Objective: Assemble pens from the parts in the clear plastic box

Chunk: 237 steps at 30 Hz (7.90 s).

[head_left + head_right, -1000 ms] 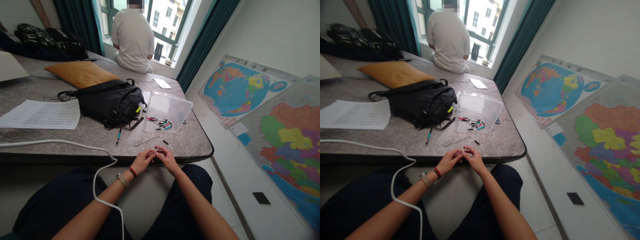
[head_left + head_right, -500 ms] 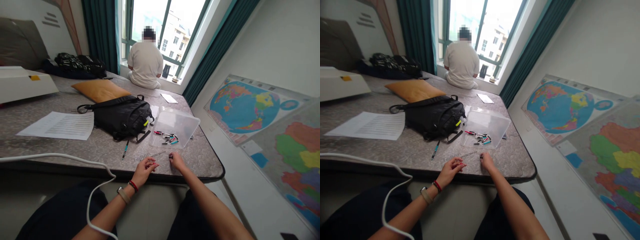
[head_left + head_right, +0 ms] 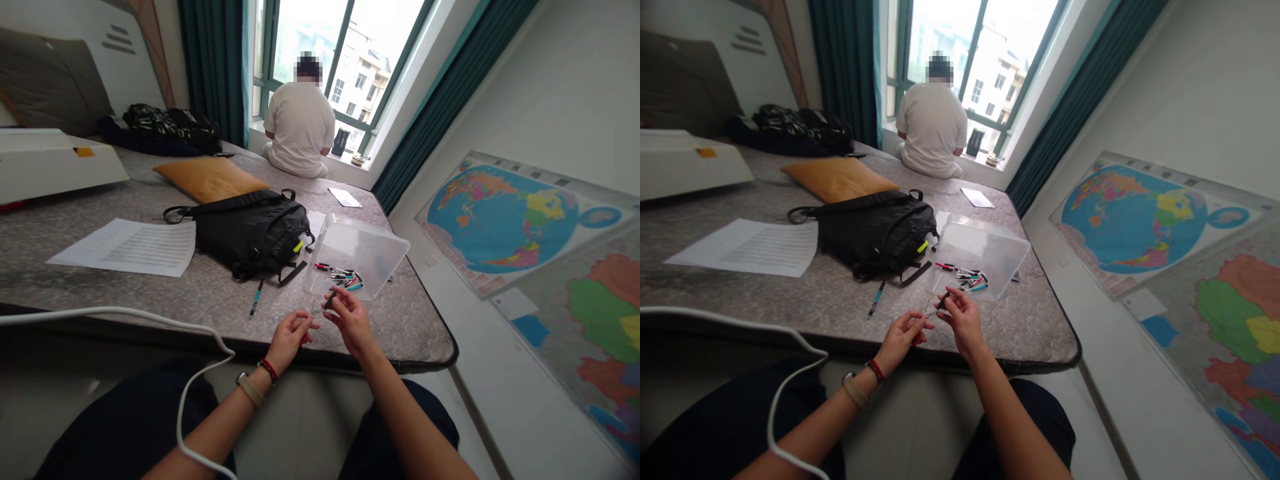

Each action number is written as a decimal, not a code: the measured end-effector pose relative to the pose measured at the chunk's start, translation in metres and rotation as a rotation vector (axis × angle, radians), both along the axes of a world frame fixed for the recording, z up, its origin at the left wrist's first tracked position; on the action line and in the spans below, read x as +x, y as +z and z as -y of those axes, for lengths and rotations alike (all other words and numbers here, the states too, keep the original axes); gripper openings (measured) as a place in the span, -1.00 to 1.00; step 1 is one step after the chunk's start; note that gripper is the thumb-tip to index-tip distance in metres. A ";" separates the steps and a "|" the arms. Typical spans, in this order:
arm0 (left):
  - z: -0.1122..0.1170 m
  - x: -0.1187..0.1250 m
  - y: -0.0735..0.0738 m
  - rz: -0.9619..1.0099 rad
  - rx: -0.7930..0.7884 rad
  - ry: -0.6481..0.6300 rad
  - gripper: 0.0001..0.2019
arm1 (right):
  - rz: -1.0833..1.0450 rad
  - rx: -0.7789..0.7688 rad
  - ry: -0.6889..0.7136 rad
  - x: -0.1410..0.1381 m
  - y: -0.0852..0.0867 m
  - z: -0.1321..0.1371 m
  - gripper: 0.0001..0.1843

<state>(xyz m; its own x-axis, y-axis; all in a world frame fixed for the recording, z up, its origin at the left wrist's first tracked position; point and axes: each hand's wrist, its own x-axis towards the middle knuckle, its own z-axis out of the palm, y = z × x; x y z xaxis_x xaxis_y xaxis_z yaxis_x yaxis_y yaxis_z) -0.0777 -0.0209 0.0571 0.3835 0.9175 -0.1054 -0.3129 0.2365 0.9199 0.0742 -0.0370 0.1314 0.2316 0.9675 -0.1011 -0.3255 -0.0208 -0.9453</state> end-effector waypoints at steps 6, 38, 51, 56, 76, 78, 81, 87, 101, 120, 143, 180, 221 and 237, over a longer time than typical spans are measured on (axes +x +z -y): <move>0.004 -0.007 0.001 -0.012 0.026 -0.012 -0.66 | 0.080 0.062 -0.039 -0.009 0.001 -0.006 -0.61; 0.003 -0.006 -0.002 -0.028 0.066 -0.056 -0.65 | 0.262 0.039 -0.014 -0.019 -0.004 -0.011 -0.61; 0.003 -0.004 0.001 -0.015 0.037 -0.059 -0.63 | 0.322 0.012 0.000 -0.016 -0.015 -0.003 -0.62; 0.003 -0.006 0.002 0.005 0.011 -0.024 -0.50 | 0.345 0.001 0.030 -0.019 -0.031 0.004 -0.62; 0.004 -0.005 -0.003 -0.030 0.082 -0.027 -0.59 | 0.363 -0.029 0.116 -0.015 -0.034 0.013 -0.70; 0.005 -0.004 -0.006 -0.040 0.096 -0.016 -0.59 | 0.332 -0.038 0.086 -0.016 -0.035 0.013 -0.69; 0.007 -0.003 -0.008 -0.078 0.127 -0.025 -0.58 | 0.333 -0.058 0.041 -0.017 -0.037 0.013 -0.65; 0.012 -0.003 -0.003 -0.122 0.190 -0.061 -0.65 | 0.421 -0.072 0.096 -0.014 -0.035 0.012 -0.64; 0.010 0.001 -0.010 -0.116 0.182 -0.072 -0.73 | 0.261 -0.049 0.120 -0.004 -0.046 0.018 -0.69; 0.016 0.009 -0.015 -0.083 0.182 -0.135 -0.71 | 0.115 -0.072 0.106 -0.002 -0.054 0.037 -0.69; 0.033 0.016 -0.019 -0.199 0.307 -0.279 -0.72 | 0.145 -0.166 0.007 0.003 -0.070 0.049 -0.64; 0.038 0.010 -0.022 -0.116 0.199 -0.230 -0.68 | -0.011 -0.120 0.044 0.003 -0.048 0.062 -0.51; 0.041 0.019 -0.033 -0.210 0.149 -0.100 -0.72 | 0.200 -0.075 -0.087 0.008 -0.079 0.063 -0.55; 0.045 0.025 -0.041 -0.171 0.113 -0.211 -0.72 | 0.311 -0.087 0.063 0.021 -0.100 0.080 -0.46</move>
<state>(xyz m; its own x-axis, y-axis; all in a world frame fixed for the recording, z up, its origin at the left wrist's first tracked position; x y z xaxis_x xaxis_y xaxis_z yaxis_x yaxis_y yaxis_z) -0.0530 -0.0655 0.0163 0.5526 0.8289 -0.0867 -0.1062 0.1732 0.9791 0.0950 -0.1170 0.0318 0.2048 0.9717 -0.1180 -0.0166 -0.1171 -0.9930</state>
